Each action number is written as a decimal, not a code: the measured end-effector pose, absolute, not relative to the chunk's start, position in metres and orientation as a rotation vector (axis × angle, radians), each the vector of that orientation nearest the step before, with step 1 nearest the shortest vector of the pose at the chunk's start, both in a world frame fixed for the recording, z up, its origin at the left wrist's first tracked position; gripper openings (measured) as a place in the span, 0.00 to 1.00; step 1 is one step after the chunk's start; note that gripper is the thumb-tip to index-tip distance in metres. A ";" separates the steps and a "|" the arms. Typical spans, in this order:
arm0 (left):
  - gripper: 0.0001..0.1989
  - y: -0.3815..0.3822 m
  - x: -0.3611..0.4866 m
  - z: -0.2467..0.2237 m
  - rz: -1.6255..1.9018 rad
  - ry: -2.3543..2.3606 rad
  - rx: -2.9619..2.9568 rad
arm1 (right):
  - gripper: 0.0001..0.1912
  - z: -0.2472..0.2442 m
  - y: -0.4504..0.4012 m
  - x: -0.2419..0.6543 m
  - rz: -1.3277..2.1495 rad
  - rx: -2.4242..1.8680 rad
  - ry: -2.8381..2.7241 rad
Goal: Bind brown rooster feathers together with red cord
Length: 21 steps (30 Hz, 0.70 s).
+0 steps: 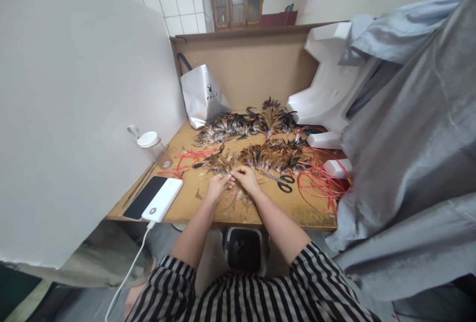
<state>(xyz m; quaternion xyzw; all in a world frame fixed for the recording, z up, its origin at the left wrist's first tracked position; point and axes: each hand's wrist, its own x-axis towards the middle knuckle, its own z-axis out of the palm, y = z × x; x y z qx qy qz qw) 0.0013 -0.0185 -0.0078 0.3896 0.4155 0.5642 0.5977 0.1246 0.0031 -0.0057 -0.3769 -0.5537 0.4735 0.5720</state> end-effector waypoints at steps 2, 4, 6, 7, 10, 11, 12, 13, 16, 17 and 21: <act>0.13 -0.018 0.001 -0.008 1.297 0.965 0.914 | 0.08 -0.004 0.002 0.126 1.093 -0.901 -1.318; 0.13 -0.018 0.002 -0.008 1.281 0.975 0.929 | 0.08 -0.004 0.002 0.126 1.067 -0.919 -1.338; 0.14 -0.018 0.002 -0.008 1.268 0.985 0.950 | 0.07 -0.005 0.002 0.126 1.052 -0.925 -1.343; 0.14 -0.018 0.002 -0.008 1.263 0.988 0.963 | 0.07 -0.005 0.002 0.126 1.051 -0.929 -1.345; 0.14 -0.018 0.003 -0.009 1.243 1.004 0.997 | 0.08 -0.006 0.002 0.126 1.022 -0.957 -1.382; 0.15 -0.018 0.003 -0.010 1.237 1.014 1.002 | 0.08 -0.006 0.002 0.126 0.992 -0.969 -1.411; 0.15 -0.017 0.003 -0.010 1.234 1.024 1.004 | 0.08 -0.006 0.001 0.127 0.952 -0.978 -1.442; 0.15 -0.017 0.003 -0.011 1.232 1.030 1.004 | 0.08 -0.005 0.001 0.128 0.907 -0.980 -1.470; 0.15 -0.017 0.003 -0.013 1.238 1.029 1.003 | 0.12 0.000 0.000 0.129 0.816 -0.955 -1.523; 0.15 -0.017 0.003 -0.014 1.237 1.027 1.006 | 0.13 0.002 -0.001 0.129 0.808 -0.944 -1.530; 0.14 -0.017 0.003 -0.015 1.205 1.025 1.030 | 0.17 0.008 -0.003 0.129 0.866 -0.915 -1.542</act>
